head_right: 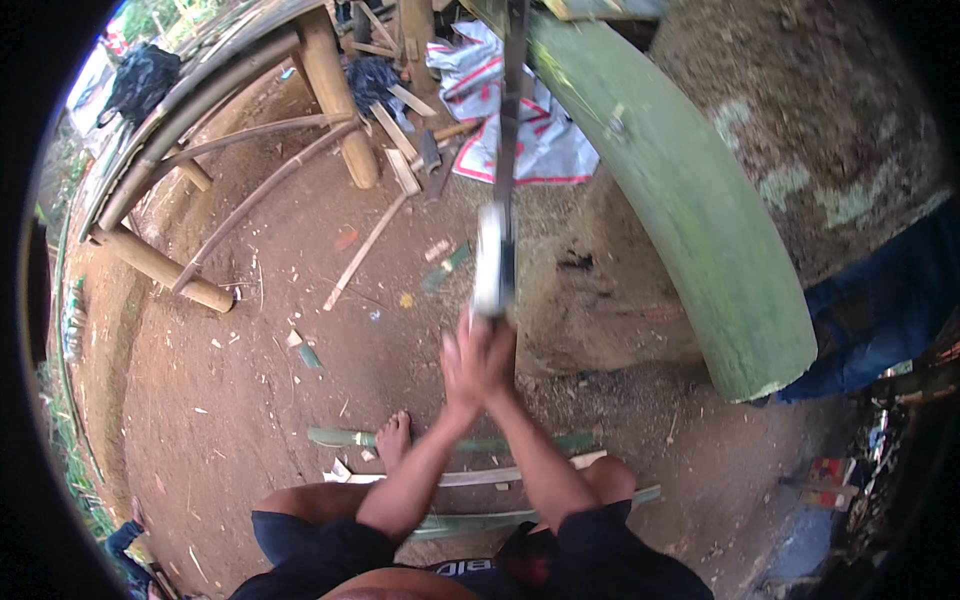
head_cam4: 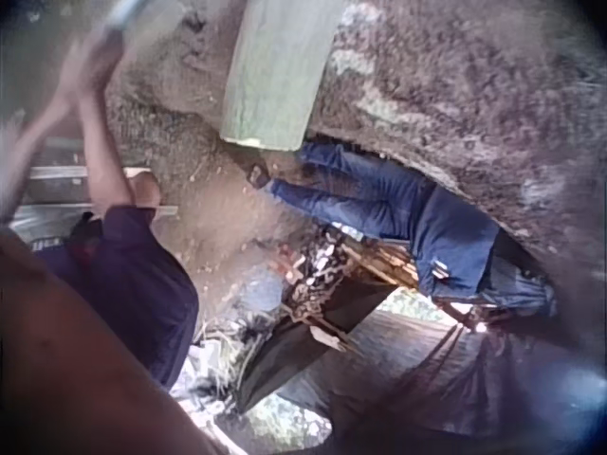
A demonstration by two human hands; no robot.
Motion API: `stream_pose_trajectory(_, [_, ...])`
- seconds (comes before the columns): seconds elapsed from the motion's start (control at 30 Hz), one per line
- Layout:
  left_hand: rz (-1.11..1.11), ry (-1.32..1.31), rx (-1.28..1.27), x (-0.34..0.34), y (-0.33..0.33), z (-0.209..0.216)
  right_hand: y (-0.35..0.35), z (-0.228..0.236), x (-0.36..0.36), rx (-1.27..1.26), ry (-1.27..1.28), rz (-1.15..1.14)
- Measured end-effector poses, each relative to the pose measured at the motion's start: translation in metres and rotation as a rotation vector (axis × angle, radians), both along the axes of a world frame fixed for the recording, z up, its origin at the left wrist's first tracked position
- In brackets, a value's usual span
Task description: The person uses a machete to split a long bamboo pole into smaller strips on a wooden workbench. They then use a hand saw to cut the bamboo strips into shorter pieces.
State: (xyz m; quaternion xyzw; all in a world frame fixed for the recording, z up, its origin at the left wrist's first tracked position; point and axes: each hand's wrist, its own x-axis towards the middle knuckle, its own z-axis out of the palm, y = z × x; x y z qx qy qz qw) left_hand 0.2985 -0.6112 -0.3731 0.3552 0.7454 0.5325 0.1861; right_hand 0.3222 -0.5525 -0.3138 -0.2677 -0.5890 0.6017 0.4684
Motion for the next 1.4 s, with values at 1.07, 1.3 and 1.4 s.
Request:
stream_pose_trajectory(1.07, [0.126,0.166,0.282,-0.016,0.009,0.027,-0.011,-0.030,-0.006,0.204,-0.053,0.091])
stream_pose_trajectory(1.3, [0.005,-0.050,0.082,-0.073,0.042,0.070,0.036,0.087,-0.067,0.081,0.073,0.105])
stream_pose_trajectory(1.4, [0.221,0.068,0.430,-0.023,0.020,0.037,-0.005,-0.009,-0.026,0.109,-0.002,0.089])
